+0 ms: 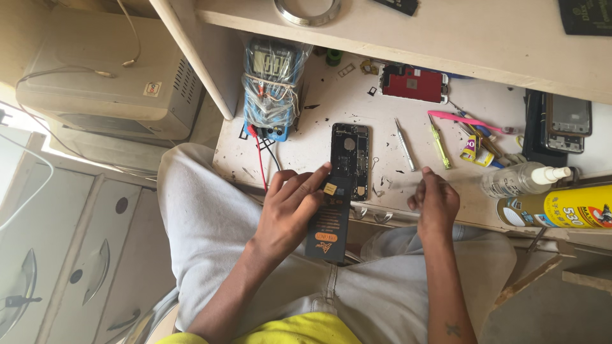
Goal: The person sits at a repair workbench and disassembles a smartphone, separating the back cover and battery assembly from the frame. They use a screwdriver and tweezers to pry and unscrew internal components, handling the phone chassis, screws, and small parts on the cluttered bench.
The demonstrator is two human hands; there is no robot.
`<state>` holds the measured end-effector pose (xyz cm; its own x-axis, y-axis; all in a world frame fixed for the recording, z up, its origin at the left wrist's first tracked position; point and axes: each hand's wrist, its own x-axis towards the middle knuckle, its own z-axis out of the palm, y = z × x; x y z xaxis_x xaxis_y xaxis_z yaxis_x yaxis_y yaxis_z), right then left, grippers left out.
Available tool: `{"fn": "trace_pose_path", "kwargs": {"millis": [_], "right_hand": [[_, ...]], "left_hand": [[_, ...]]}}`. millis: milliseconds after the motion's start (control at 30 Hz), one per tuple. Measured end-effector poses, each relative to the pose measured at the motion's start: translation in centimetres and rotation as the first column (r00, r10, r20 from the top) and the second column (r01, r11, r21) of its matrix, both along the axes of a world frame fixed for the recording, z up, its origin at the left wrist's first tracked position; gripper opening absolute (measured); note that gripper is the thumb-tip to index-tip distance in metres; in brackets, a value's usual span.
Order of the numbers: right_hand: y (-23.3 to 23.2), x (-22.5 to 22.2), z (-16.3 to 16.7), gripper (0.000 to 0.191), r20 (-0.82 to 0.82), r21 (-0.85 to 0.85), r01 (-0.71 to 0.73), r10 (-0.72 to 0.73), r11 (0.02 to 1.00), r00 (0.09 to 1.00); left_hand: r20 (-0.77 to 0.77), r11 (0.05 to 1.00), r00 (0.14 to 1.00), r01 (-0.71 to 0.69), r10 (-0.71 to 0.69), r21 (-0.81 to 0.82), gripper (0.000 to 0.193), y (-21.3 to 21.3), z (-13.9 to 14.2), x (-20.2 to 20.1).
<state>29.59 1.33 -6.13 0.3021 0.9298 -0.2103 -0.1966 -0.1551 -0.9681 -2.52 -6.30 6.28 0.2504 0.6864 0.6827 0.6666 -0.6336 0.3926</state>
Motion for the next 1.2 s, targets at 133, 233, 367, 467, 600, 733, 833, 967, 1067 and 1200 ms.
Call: {"fn": "trace_pose_path", "kwargs": {"millis": [133, 233, 367, 467, 600, 733, 833, 967, 1067, 1200], "right_hand": [[-0.4, -0.3, 0.5, 0.029, 0.758, -0.012, -0.179, 0.125, 0.984, 0.640], [-0.8, -2.1, 1.3, 0.030, 0.953, 0.157, -0.274, -0.073, 0.949, 0.293], [-0.8, -3.9, 2.9, 0.027, 0.933, 0.163, -0.198, -0.086, 0.966, 0.350], [-1.4, -4.7, 4.6, 0.022, 0.874, 0.241, -0.223, -0.111, 0.944, 0.473], [-4.8, -6.3, 6.8, 0.021, 0.549, 0.153, -0.347, 0.212, 0.925, 0.808], [-7.0, -7.9, 7.8, 0.018, 0.306, 0.104, -0.536, 0.486, 0.838, 0.818], [-7.3, -7.1, 8.4, 0.016, 0.175, 0.094, -0.552, 0.532, 0.828, 0.828], [-7.1, -7.1, 7.8, 0.017, 0.223, -0.052, -0.549, 0.545, 0.834, 0.808], [-7.0, -6.9, 7.3, 0.014, 0.200, -0.088, -0.550, 0.556, 0.830, 0.807], [-7.0, -6.3, 7.0, 0.015, 0.074, -0.099, -0.562, 0.569, 0.821, 0.819]], "left_hand": [[0.161, 0.956, 0.987, 0.063, -0.017, -0.285, 0.053, -0.4, -0.6, 0.4], [0.306, 0.941, 0.952, 0.120, -0.018, -0.316, 0.048, -0.7, -1.4, 1.3], [0.447, 0.861, 0.893, 0.194, 0.043, -0.470, 0.037, -0.6, -2.5, 2.4], [0.484, 0.819, 0.873, 0.238, 0.056, -0.523, 0.021, -0.5, -3.3, 3.0], [0.482, 0.577, 0.868, 0.336, 0.116, -0.744, 0.020, 0.1, -4.7, 3.3], [0.657, 0.439, 0.751, 0.569, 0.067, -0.695, 0.019, 0.0, -6.2, 3.5], [0.800, 0.375, 0.592, 0.722, 0.102, -0.582, 0.029, 0.1, -7.1, 3.6], [0.757, 0.244, 0.649, 0.723, 0.083, -0.647, 0.022, 0.3, -7.7, 3.4], [0.742, 0.239, 0.671, 0.719, 0.009, -0.653, 0.020, 0.4, -7.9, 3.3], [0.761, 0.212, 0.649, 0.744, -0.008, -0.633, 0.022, 0.5, -8.0, 3.0]]}}
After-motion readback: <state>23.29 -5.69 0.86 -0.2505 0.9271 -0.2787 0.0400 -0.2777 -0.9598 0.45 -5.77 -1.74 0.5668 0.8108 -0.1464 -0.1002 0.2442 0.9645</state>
